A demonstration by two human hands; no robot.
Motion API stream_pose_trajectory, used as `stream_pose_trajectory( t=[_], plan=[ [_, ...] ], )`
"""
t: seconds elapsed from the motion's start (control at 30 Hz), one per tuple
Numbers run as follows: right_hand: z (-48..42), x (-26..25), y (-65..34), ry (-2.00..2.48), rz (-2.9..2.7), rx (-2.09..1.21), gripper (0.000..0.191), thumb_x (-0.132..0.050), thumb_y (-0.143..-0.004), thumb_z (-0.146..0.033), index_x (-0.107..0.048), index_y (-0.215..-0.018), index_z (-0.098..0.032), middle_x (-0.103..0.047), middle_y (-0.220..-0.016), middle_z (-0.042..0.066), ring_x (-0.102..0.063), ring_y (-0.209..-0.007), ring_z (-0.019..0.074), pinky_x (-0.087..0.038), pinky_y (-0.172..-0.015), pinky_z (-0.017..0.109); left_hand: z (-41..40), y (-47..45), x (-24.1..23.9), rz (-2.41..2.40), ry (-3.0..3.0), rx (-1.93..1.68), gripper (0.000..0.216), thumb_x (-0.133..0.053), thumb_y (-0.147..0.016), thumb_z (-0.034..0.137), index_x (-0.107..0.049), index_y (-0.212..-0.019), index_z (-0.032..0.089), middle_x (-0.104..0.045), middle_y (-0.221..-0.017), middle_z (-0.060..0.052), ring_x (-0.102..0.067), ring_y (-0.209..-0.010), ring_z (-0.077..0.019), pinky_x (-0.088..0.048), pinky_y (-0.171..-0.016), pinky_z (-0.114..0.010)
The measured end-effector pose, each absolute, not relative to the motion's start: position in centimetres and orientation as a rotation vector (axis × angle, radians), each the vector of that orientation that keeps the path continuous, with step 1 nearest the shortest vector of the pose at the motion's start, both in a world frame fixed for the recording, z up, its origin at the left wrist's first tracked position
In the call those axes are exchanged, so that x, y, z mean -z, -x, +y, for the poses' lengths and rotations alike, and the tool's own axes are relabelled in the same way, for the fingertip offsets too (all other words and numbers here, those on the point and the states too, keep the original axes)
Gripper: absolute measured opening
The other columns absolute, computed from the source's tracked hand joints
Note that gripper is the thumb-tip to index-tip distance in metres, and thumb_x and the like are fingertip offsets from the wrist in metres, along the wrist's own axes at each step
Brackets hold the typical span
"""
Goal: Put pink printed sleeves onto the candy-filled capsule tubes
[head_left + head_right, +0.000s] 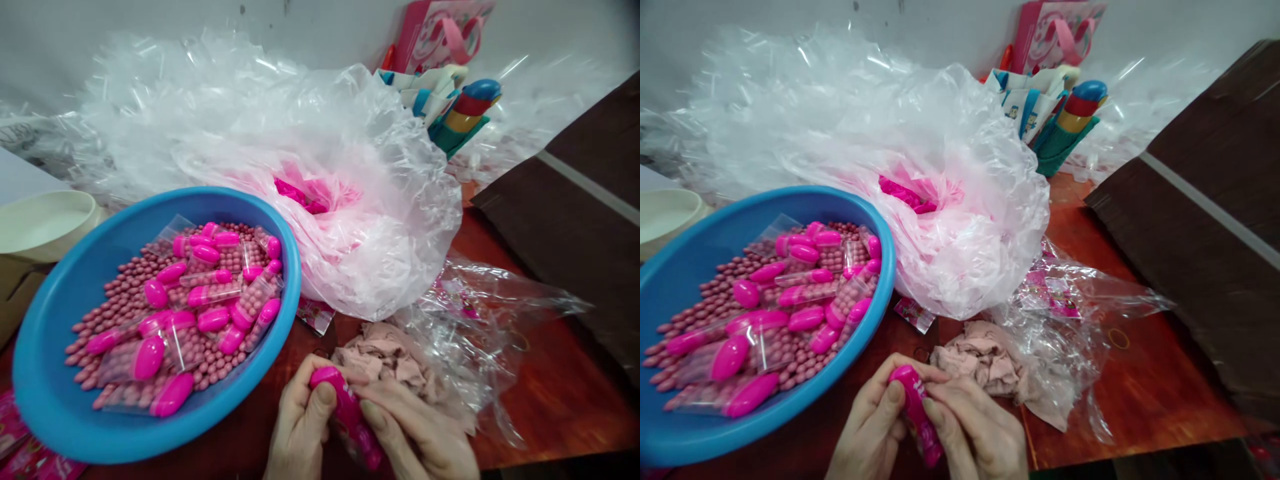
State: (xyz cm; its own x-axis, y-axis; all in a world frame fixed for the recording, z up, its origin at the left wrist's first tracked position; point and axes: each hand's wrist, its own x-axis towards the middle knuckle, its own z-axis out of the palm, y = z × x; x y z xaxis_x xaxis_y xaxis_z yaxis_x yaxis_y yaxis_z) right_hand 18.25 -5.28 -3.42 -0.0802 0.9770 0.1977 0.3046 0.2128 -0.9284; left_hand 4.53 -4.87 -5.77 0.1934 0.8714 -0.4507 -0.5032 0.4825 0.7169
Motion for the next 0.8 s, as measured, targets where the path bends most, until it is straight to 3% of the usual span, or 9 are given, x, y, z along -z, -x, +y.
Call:
stream_pose_trajectory(
  t=[0.1,0.2,0.33,0.47,0.63,0.8],
  plan=[
    [-4.6,3.6,-19.1,1.248,-1.569,-0.88,0.047,-0.067,-0.08,-0.007,-0.066,-0.115,-0.037,-0.073,-0.093,-0.003,-0.069,-0.084,0.0134,-0.056,-0.071,0.017,-4.9,-4.3,5.6,0.919,-0.341,-0.938,0.033,-0.065,-0.078,0.05,-0.061,-0.075,0.018,-0.046,-0.059,0.005,-0.04,-0.051,-0.0078,-0.036,-0.053,-0.02],
    [-4.0,3.8,-18.9,1.231,-1.489,-1.055,0.027,-0.069,-0.081,-0.019,-0.073,-0.102,-0.037,-0.069,-0.085,-0.002,-0.067,-0.079,0.0124,-0.053,-0.066,0.017,-5.1,-4.2,5.7,0.831,-0.33,-0.843,0.038,-0.062,-0.078,0.056,-0.06,-0.079,0.018,-0.046,-0.06,0.004,-0.044,-0.053,-0.0101,-0.036,-0.051,-0.021],
    [-3.4,4.4,-18.2,1.161,-1.173,-1.306,0.003,-0.077,-0.073,-0.035,-0.077,-0.076,-0.034,-0.062,-0.07,-0.003,-0.059,-0.065,0.0094,-0.047,-0.055,0.016,-5.1,-3.9,6.1,0.748,-0.422,-0.765,0.039,-0.056,-0.081,0.056,-0.055,-0.076,0.018,-0.038,-0.06,0.005,-0.033,-0.049,-0.0085,-0.026,-0.043,-0.02],
    [-3.2,4.7,-18.2,1.108,-1.042,-1.482,0.017,-0.079,-0.07,-0.038,-0.072,-0.062,-0.024,-0.055,-0.064,-0.003,-0.052,-0.06,0.0101,-0.043,-0.054,0.02,-4.4,-3.3,6.5,0.669,-0.531,-0.657,0.047,-0.06,-0.075,0.062,-0.053,-0.075,0.016,-0.039,-0.061,0.004,-0.027,-0.049,-0.0073,-0.02,-0.042,-0.02],
    [-3.7,4.5,-18.5,1.161,-1.223,-1.508,0.032,-0.061,-0.086,-0.043,-0.056,-0.064,-0.02,-0.048,-0.066,-0.002,-0.045,-0.061,0.0122,-0.037,-0.053,0.022,-3.9,-2.9,6.4,0.621,-0.544,-0.628,0.043,-0.06,-0.077,0.059,-0.054,-0.075,0.016,-0.04,-0.058,0.005,-0.03,-0.046,-0.0072,-0.02,-0.042,-0.021],
    [-4.6,5.3,-18.1,1.092,-1.405,-1.329,0.032,-0.048,-0.093,-0.043,-0.046,-0.069,-0.022,-0.043,-0.067,-0.003,-0.042,-0.061,0.012,-0.034,-0.053,0.022,-4.2,-2.4,5.3,0.712,-0.491,-0.619,0.035,-0.062,-0.079,0.049,-0.054,-0.075,0.015,-0.039,-0.065,0.003,-0.03,-0.056,-0.0096,-0.024,-0.052,-0.023]
  ],
)
